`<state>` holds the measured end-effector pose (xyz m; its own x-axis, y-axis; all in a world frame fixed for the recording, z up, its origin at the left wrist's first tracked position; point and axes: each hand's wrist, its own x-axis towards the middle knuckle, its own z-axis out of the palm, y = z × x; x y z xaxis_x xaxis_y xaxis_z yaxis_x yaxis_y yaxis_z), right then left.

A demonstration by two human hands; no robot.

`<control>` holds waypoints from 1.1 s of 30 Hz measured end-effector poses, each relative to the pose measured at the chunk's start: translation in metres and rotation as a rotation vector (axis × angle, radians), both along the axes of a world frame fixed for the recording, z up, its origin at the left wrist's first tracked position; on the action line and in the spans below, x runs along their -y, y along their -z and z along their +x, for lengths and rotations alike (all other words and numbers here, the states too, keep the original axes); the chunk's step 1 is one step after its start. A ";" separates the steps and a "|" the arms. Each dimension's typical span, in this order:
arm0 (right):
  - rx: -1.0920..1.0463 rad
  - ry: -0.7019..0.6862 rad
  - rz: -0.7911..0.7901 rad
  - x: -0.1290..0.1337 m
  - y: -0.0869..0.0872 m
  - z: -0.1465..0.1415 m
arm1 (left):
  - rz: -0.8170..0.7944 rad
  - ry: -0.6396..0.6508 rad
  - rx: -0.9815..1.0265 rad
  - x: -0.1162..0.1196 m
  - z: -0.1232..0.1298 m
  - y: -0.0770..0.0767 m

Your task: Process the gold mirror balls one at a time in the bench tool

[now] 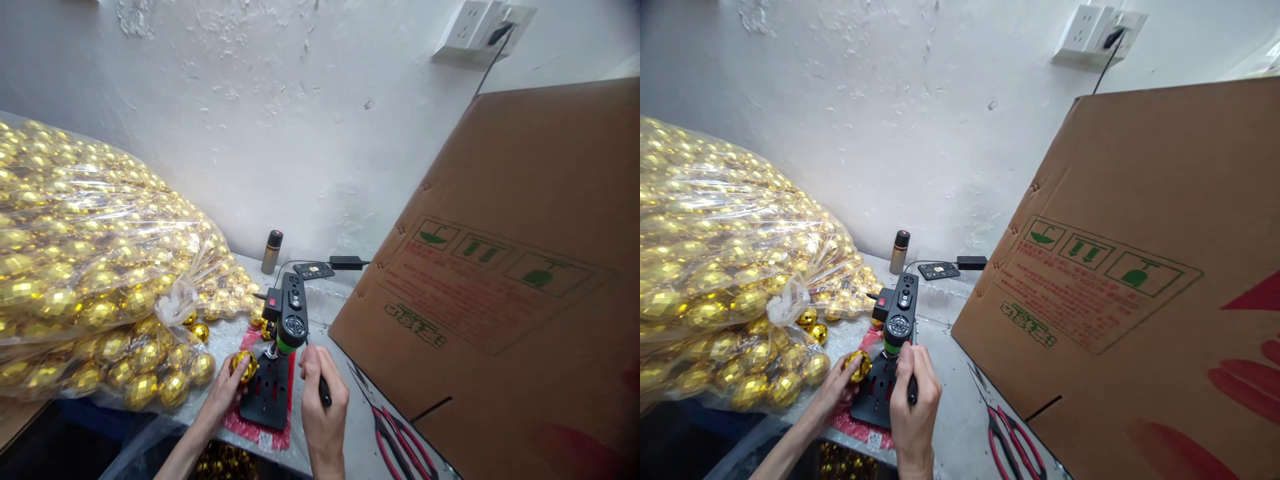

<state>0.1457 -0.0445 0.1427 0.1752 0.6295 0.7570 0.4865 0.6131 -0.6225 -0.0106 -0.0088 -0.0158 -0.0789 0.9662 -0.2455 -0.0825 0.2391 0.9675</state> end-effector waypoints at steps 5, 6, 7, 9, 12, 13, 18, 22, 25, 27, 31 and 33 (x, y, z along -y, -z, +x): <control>0.022 0.006 0.006 0.001 0.005 0.001 | 0.249 0.033 -0.381 0.004 0.011 0.001; 0.021 0.003 0.011 0.002 0.006 0.001 | 0.286 0.059 -0.432 0.004 0.013 0.001; 0.017 -0.001 0.010 0.002 0.007 0.001 | 0.315 0.084 -0.475 0.005 0.016 0.000; 0.009 -0.011 0.008 0.002 0.008 0.000 | 0.365 0.113 -0.539 0.006 0.019 0.002; 0.007 -0.022 0.009 0.003 0.008 0.000 | 0.441 0.087 -0.588 0.009 0.024 0.005; 0.007 -0.024 0.010 0.003 0.008 0.000 | 0.466 0.073 -0.592 0.009 0.024 0.006; 0.018 -0.028 0.019 0.004 0.009 0.000 | 0.560 0.120 -0.627 0.008 0.025 0.006; 0.028 -0.032 0.020 0.005 0.009 0.000 | 0.635 0.216 -0.666 0.004 0.023 0.008; 0.024 -0.041 0.018 0.005 0.011 0.000 | 0.615 0.272 -0.685 0.000 0.022 0.009; 0.011 -0.047 0.016 0.006 0.012 0.000 | 0.575 0.282 -0.684 -0.002 0.021 0.010; -0.004 -0.057 0.003 0.007 0.014 0.000 | 0.567 0.241 -0.664 -0.004 0.023 0.015; -0.001 -0.062 0.000 0.008 0.016 0.001 | 0.561 0.222 -0.666 -0.004 0.024 0.017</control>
<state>0.1466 -0.0522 0.1270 0.1368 0.6390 0.7569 0.4466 0.6423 -0.6229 0.0132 -0.0052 -0.0330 0.1663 0.9404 0.2967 0.5293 -0.3390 0.7777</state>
